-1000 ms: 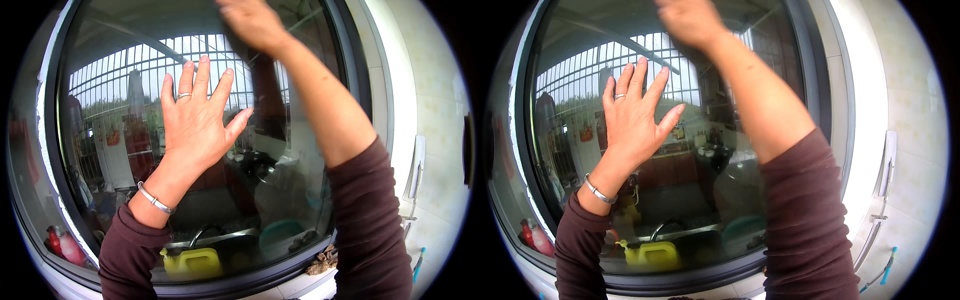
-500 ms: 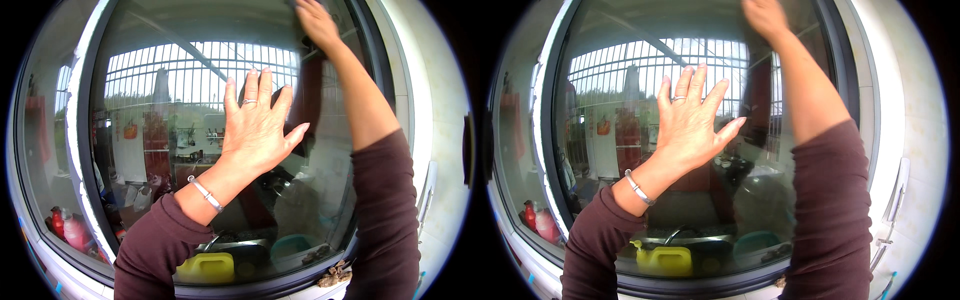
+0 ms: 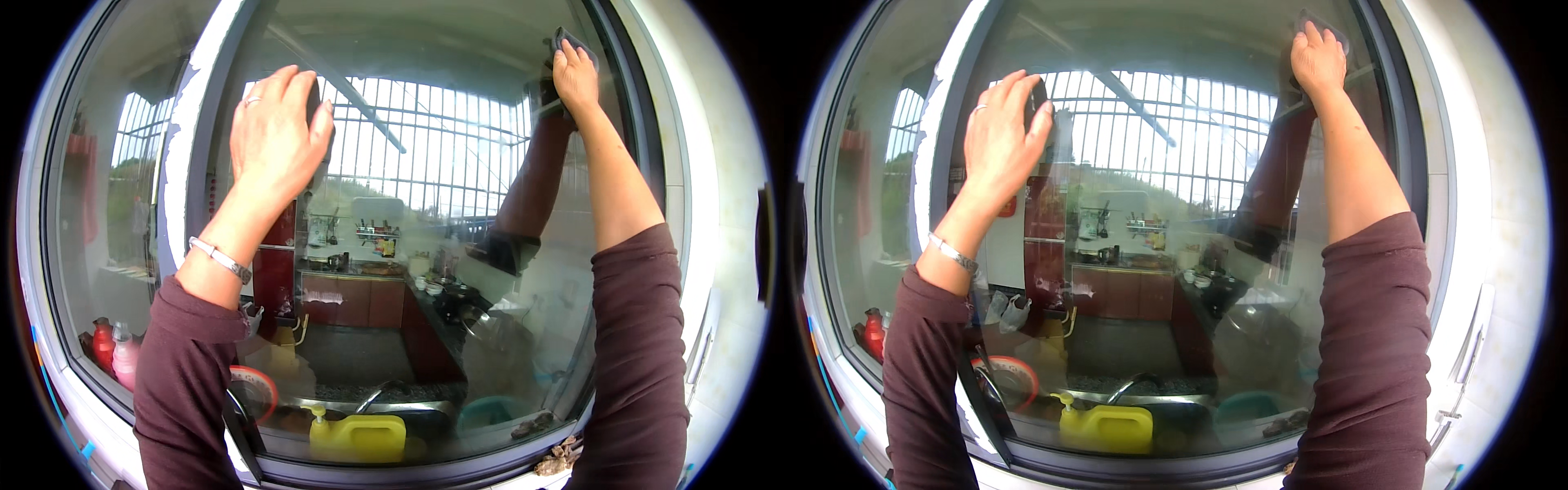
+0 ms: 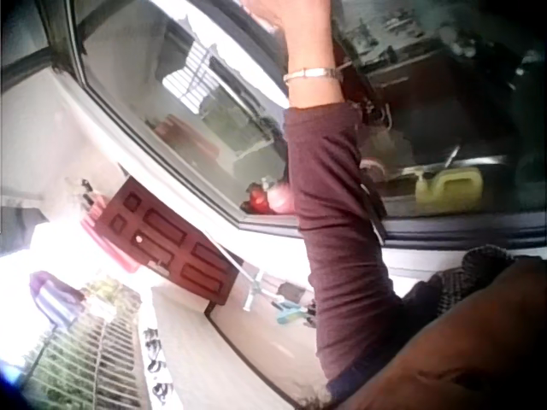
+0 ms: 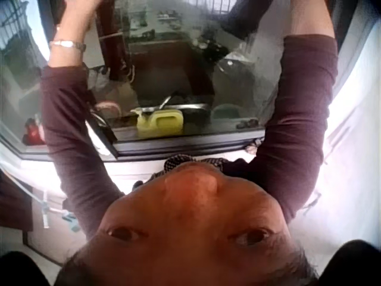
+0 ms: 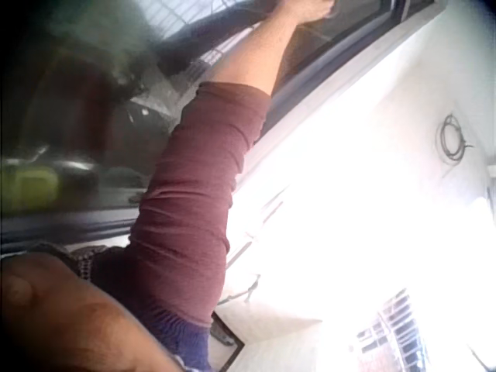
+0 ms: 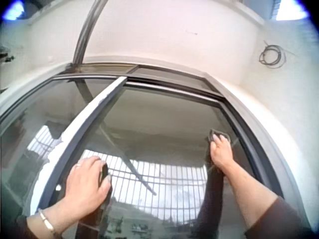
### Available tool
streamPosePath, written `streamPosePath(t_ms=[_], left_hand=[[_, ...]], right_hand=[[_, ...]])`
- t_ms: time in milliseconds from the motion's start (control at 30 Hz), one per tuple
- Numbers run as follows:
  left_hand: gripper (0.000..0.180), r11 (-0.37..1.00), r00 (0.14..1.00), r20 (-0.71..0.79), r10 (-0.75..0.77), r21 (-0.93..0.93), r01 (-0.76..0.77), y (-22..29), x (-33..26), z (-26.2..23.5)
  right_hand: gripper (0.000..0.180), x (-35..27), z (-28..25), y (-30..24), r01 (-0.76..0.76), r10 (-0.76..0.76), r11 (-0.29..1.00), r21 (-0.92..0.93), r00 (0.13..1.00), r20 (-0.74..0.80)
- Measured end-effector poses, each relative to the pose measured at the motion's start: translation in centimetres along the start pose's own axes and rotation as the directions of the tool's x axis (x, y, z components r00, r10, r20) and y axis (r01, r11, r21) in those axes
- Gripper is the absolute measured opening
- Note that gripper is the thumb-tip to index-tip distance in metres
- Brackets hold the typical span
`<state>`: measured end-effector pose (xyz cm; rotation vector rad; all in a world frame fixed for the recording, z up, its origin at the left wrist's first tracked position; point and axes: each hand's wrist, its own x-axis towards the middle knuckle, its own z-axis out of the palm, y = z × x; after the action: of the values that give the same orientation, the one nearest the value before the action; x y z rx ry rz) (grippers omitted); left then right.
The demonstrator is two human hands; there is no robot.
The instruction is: The person wipes a large window pane and its frame using a dark cloth, moving methodically across the surface and along the edges. After finishing the window, the person walks into the kitchen, picks up a cloth from a table, and rinses it under the sink faucet.
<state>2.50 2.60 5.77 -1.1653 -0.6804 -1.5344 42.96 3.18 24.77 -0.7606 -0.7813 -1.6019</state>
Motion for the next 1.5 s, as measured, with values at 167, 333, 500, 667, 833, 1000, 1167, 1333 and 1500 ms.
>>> streamPosePath(t_ms=[167,333,500,667,833,1000,1167,1333,1500], left_hand=[[0.043,0.997,0.998,-0.018,0.054,0.062,-0.053,-0.3,-0.8,-0.2],[0.033,0.993,0.989,-0.147,0.003,-0.119,-0.021,-0.9,-1.0,-0.5],[0.022,0.987,0.919,-0.386,-0.078,-0.159,0.018,-2.9,-0.6,-2.7],[0.024,0.995,0.981,-0.184,0.061,-0.072,-0.075,-3.3,-3.3,-2.1],[0.031,1.0,0.997,-0.073,0.008,0.005,-0.008,-0.7,-3.8,-1.7],[0.032,0.999,0.996,-0.077,-0.043,-0.017,0.042,-2.6,-3.1,-2.6],[0.03,0.998,0.99,-0.132,-0.056,-0.033,0.052,-2.4,-3.1,-2.2],[0.03,0.983,0.965,-0.231,-0.12,-0.166,0.083,-2.6,-3.1,-2.2],[0.041,0.952,0.936,-0.293,-0.195,-0.286,0.108,-1.3,-3.2,-2.3]], right_hand=[[0.043,3.6,1.3,-10.5,0.185,-0.221,0.966,0.178,0.952,0.211],[0.037,3.9,0.6,-26.2,0.558,-0.58,0.653,0.513,0.803,-0.136],[0.037,-4.7,-8.6,-32.1,0.459,-0.713,0.278,0.844,0.687,-0.139],[0.039,-13.5,-14.6,-24.5,0.385,-0.711,0.373,0.844,0.703,-0.007],[0.037,-4.9,-6.9,-8.4,0.222,-0.238,0.914,0.339,0.971,0.006],[0.039,-9.1,-10.6,-19.3,0.394,-0.503,0.686,0.612,0.864,0.008],[0.044,-10.8,-12.5,-21.6,0.546,-0.753,0.413,0.729,0.655,-0.063],[0.044,-1.1,-2.3,-18.5,0.218,-0.248,0.9,0.378,0.968,0.032],[0.038,3.4,-0.2,-28.7,0.513,-0.517,0.711,0.481,0.845,-0.138]])
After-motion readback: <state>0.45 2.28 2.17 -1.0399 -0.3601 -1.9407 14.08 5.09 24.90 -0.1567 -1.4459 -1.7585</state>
